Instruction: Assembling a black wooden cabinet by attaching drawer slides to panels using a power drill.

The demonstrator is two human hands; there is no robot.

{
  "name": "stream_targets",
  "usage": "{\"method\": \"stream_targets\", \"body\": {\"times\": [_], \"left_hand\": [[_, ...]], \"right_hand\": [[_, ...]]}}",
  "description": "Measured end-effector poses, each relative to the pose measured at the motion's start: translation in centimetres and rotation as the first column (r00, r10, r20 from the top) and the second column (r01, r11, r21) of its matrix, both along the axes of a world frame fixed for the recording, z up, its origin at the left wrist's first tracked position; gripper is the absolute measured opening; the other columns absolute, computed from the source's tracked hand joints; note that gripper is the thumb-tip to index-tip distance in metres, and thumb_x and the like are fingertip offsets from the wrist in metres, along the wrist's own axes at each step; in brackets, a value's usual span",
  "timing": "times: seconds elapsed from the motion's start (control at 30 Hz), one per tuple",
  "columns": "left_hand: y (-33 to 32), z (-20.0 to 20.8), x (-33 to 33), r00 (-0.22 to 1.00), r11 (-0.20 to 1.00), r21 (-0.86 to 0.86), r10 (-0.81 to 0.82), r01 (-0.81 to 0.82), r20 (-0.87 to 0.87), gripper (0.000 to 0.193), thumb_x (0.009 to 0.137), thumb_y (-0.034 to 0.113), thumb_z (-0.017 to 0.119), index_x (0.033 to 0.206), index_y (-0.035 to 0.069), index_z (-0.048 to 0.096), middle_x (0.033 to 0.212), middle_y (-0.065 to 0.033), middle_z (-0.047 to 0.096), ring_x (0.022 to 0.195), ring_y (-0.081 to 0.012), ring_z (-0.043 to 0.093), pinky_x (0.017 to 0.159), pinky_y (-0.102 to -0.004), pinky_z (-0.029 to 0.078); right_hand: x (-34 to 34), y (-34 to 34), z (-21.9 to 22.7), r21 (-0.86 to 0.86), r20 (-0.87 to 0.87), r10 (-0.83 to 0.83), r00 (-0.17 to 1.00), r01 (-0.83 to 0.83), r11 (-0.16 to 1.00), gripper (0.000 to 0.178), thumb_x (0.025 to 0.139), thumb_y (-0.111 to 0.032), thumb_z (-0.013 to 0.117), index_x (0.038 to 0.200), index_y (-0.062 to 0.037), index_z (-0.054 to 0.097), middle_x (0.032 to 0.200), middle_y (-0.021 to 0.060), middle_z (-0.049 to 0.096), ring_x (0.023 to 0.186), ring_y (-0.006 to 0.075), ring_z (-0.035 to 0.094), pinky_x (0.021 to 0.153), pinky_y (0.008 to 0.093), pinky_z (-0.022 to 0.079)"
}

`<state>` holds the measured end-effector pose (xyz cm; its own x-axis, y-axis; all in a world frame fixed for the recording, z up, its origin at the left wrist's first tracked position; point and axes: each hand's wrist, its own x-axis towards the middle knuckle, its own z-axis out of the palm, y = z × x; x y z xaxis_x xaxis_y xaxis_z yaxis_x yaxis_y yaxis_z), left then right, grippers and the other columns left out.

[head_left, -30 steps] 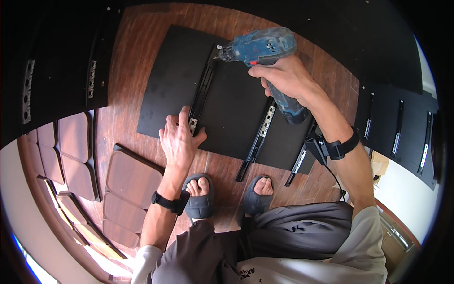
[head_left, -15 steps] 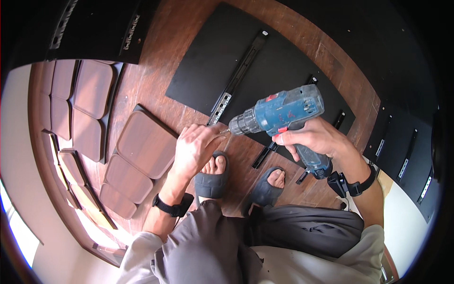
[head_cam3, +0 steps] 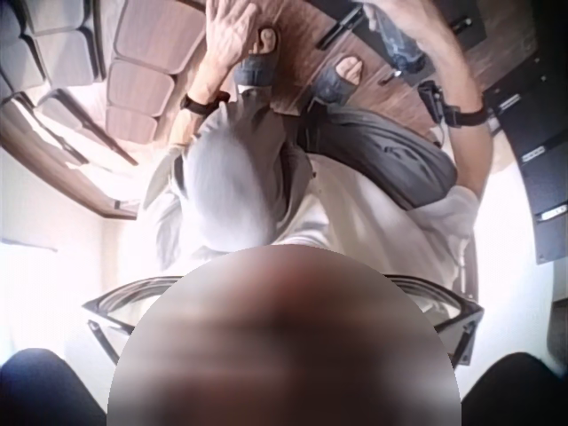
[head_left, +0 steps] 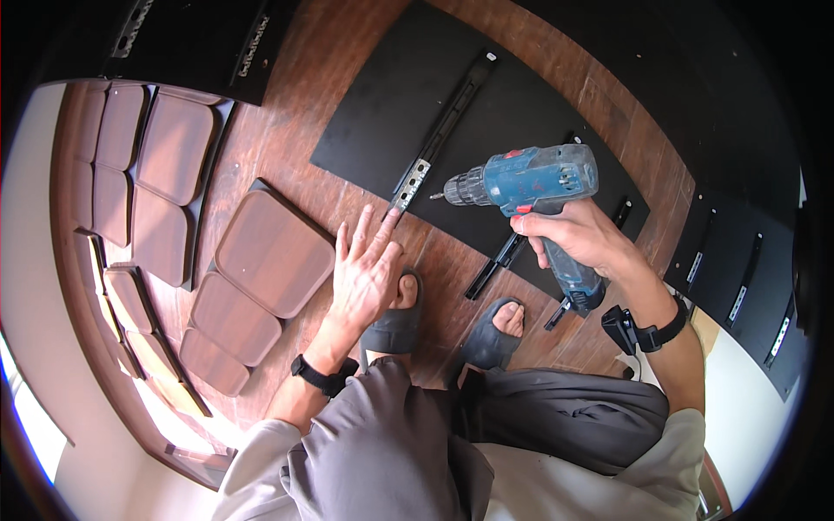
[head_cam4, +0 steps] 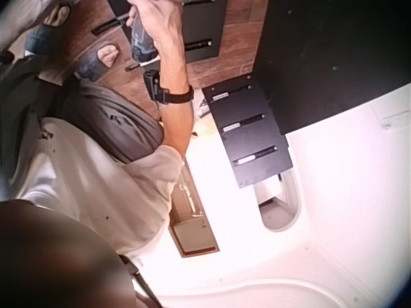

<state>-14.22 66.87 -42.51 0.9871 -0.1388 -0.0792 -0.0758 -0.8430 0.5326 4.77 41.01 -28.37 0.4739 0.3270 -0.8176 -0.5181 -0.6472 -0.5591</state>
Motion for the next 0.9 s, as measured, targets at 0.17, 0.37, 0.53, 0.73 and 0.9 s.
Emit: {"method": "stream_targets", "body": {"times": [0.17, 0.37, 0.53, 0.73, 0.9], "left_hand": [[-0.9, -1.7, 0.5, 1.0, 0.997, 0.075, -0.009, 0.008, 0.012, 0.015, 0.099, 0.017, 0.057, 0.093, 0.007, 0.067, 0.166, -0.0082, 0.049, 0.159, -0.0393, 0.032, 0.125, -0.0709, 0.02], [-1.4, -2.3, 2.0, 1.0, 0.997, 0.075, -0.007, 0.005, 0.023, 0.014, 0.096, 0.018, 0.062, 0.096, 0.008, 0.07, 0.166, -0.0081, 0.048, 0.16, -0.0382, 0.03, 0.125, -0.073, 0.018], [-1.9, -2.6, 4.5, 0.996, 0.998, 0.058, -0.02, 0.016, 0.083, 0.011, 0.09, 0.022, 0.075, 0.095, 0.012, 0.074, 0.163, -0.0059, 0.051, 0.157, -0.0383, 0.033, 0.122, -0.0749, 0.021], [-0.6, -1.3, 4.0, 0.993, 1.0, -0.018, 0.026, -0.024, 0.113, 0.013, 0.086, 0.018, 0.078, 0.097, 0.011, 0.074, 0.162, -0.0059, 0.053, 0.152, -0.0383, 0.041, 0.121, -0.0707, 0.024], [-0.6, -1.4, 2.0, 0.998, 1.0, 0.028, 0.002, -0.004, 0.056, 0.014, 0.089, 0.023, 0.076, 0.092, 0.01, 0.072, 0.161, -0.0052, 0.055, 0.153, -0.0359, 0.042, 0.12, -0.073, 0.025]], "right_hand": [[-0.7, 0.6, -1.2, 0.031, 0.044, 0.027, 0.999, -0.028, 0.999, 0.018, 0.094, -0.016, 0.075, 0.1, 0.001, 0.071, 0.075, 0.0043, 0.068, 0.059, 0.0123, 0.065, 0.056, 0.0302, 0.056], [-1.3, 1.3, -1.7, -0.006, 0.125, 0.091, 0.988, -0.091, 0.996, 0.019, 0.095, -0.017, 0.076, 0.102, 0.0009, 0.071, 0.079, 0.005, 0.07, 0.059, 0.0119, 0.066, 0.056, 0.0304, 0.057], [-1.5, 1.8, -1.9, -0.043, 0.197, 0.129, 0.972, -0.123, 0.991, 0.024, 0.095, -0.019, 0.076, 0.106, 0.0019, 0.072, 0.082, 0.0053, 0.073, 0.058, 0.012, 0.067, 0.056, 0.0304, 0.058], [-1.8, 1.5, -2.4, -0.05, 0.225, 0.095, 0.97, -0.086, 0.995, 0.032, 0.095, -0.026, 0.078, 0.111, 0.0013, 0.072, 0.086, 0.006, 0.075, 0.057, 0.0122, 0.068, 0.057, 0.0307, 0.058], [-1.7, 2.1, -2.8, -0.127, 0.218, 0.217, 0.951, -0.193, 0.973, 0.04, 0.095, -0.034, 0.079, 0.116, -0.001, 0.073, 0.092, 0.0057, 0.078, 0.058, 0.0119, 0.068, 0.057, 0.0303, 0.059]]}}
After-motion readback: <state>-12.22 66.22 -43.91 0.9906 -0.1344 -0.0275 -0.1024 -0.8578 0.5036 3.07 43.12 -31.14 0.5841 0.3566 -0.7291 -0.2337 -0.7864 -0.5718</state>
